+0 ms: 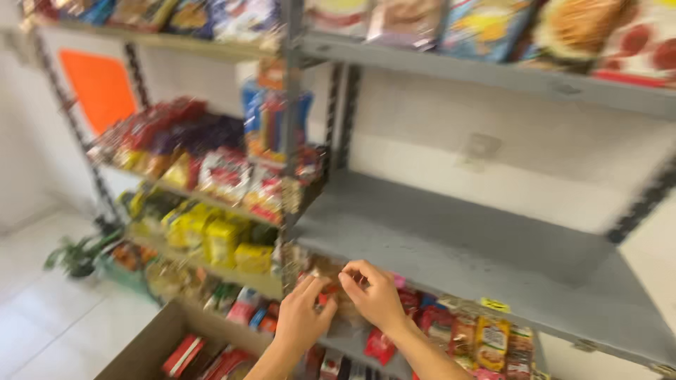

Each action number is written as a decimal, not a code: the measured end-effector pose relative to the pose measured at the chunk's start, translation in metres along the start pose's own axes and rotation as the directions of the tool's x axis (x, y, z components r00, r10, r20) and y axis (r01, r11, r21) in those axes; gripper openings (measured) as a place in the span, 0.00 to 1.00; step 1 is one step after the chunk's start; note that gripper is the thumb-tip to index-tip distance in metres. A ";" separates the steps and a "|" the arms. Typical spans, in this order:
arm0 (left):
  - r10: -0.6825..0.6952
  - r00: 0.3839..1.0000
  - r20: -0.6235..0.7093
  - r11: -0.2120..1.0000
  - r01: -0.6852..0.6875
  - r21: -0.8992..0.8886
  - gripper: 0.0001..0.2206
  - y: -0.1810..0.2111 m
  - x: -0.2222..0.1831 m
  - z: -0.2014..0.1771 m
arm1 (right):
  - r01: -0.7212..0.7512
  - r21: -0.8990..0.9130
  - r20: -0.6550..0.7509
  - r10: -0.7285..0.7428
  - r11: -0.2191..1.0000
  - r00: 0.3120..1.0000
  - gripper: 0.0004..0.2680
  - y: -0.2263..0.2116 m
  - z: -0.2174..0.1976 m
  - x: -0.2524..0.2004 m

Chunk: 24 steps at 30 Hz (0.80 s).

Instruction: The person restocks a metal shelf by taking various packaged food items from a cardboard box on the floor and placing them onto the shelf. The items include canned goods, boxes of tomato sauce, and bags of pasta and flour.

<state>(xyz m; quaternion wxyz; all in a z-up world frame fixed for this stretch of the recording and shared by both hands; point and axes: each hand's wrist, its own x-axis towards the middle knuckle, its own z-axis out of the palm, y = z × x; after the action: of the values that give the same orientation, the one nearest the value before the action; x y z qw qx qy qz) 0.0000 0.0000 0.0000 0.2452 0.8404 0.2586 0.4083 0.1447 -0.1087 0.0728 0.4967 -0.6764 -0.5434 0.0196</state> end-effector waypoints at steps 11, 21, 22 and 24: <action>0.553 0.816 -0.167 0.717 -0.568 -0.404 0.06 0.342 0.124 0.121 | 0.069 -0.246 -0.566 -0.201 0.967 0.800 0.06 0.015 -0.356 -0.014; 0.588 0.754 -0.291 0.542 -0.635 -0.550 0.07 0.542 0.189 0.163 | 0.134 -0.336 -0.628 -0.327 0.932 0.706 0.08 -0.027 -0.541 0.001; 0.595 0.745 -0.303 0.532 -0.647 -0.547 0.07 0.557 0.199 0.161 | 0.142 -0.345 -0.630 -0.342 0.928 0.697 0.08 -0.032 -0.555 0.007; 0.527 0.788 -0.320 0.543 -0.601 -0.586 0.08 0.586 0.218 0.154 | 0.137 -0.443 -0.650 -0.423 0.886 0.632 0.08 -0.044 -0.580 0.020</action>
<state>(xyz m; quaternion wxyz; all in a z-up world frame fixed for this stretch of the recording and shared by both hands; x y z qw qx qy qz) 0.3790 -0.3296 0.4032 0.3672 0.7119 -0.1751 0.5725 0.4500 -0.4743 0.4069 0.5386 -0.6096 -0.3936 -0.4283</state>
